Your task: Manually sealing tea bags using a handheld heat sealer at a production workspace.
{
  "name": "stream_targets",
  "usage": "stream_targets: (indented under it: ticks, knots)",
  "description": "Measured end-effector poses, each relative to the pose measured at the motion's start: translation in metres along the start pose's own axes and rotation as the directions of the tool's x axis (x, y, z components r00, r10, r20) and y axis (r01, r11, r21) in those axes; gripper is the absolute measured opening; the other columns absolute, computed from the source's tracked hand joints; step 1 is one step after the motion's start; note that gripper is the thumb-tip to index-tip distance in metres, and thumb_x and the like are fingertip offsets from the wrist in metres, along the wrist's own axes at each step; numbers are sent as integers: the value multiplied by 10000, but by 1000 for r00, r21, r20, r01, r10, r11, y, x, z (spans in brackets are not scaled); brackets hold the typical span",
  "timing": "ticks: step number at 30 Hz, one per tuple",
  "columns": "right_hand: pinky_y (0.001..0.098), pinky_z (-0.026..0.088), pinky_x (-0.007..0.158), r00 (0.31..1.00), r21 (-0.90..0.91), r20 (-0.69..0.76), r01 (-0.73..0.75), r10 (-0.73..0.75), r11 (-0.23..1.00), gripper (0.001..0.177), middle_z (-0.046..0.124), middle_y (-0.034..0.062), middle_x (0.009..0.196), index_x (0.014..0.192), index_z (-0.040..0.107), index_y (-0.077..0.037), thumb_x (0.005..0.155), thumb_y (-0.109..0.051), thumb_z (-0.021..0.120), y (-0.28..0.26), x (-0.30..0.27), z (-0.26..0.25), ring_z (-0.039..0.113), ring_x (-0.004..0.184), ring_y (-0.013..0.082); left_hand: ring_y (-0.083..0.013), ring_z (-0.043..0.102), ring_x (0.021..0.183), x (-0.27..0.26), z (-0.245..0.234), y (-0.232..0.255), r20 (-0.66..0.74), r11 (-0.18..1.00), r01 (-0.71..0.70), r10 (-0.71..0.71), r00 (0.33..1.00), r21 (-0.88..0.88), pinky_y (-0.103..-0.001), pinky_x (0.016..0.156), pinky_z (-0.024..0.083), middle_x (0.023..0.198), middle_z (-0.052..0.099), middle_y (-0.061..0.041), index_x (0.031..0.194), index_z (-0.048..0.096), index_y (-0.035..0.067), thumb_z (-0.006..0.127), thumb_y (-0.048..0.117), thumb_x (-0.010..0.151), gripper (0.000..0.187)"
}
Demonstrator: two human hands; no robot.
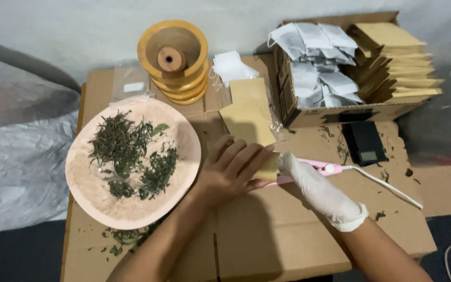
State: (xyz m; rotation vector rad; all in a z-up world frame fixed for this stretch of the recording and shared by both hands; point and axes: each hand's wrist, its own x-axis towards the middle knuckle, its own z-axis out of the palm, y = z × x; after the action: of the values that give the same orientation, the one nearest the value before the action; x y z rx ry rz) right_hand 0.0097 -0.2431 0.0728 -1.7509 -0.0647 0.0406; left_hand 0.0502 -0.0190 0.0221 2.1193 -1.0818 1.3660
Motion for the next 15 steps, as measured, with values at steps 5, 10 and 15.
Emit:
stream_targets:
  ticks: [5, 10, 15]
  knots:
    - [577, 551, 1157, 992, -85, -49, 114, -118, 990, 345, 841, 154, 1282, 1343, 812, -12, 1132, -151, 577, -6, 3, -3, 681, 1222, 259, -268, 721, 1087, -3, 3, -1, 17, 1000, 16, -16, 1000, 15, -512, 1074, 624, 1242, 753, -81, 1413, 791, 143, 493, 620, 1156, 619]
    - [588, 556, 1152, 970, -168, -62, 223, -236, 960, 342, 835, 169, 1283, 1314, 813, -11, 1131, -154, 562, -7, -3, -12, 701, 1234, 297, -258, 724, 1099, 2, -2, -5, 12, 997, 74, -75, 997, 34, -512, 1079, 634, 1263, 762, -69, 1441, 791, 152, 579, 669, 1106, 652]
    - [603, 562, 1146, 921, -284, -83, 344, -381, 895, 344, 827, 188, 1284, 1277, 816, -10, 1130, -158, 543, -15, 0, -2, 728, 1249, 348, -248, 726, 1078, 5, -4, 5, 14, 998, 61, -61, 998, 30, -495, 1058, 645, 1230, 766, -61, 1436, 796, 167, 530, 635, 1137, 615]
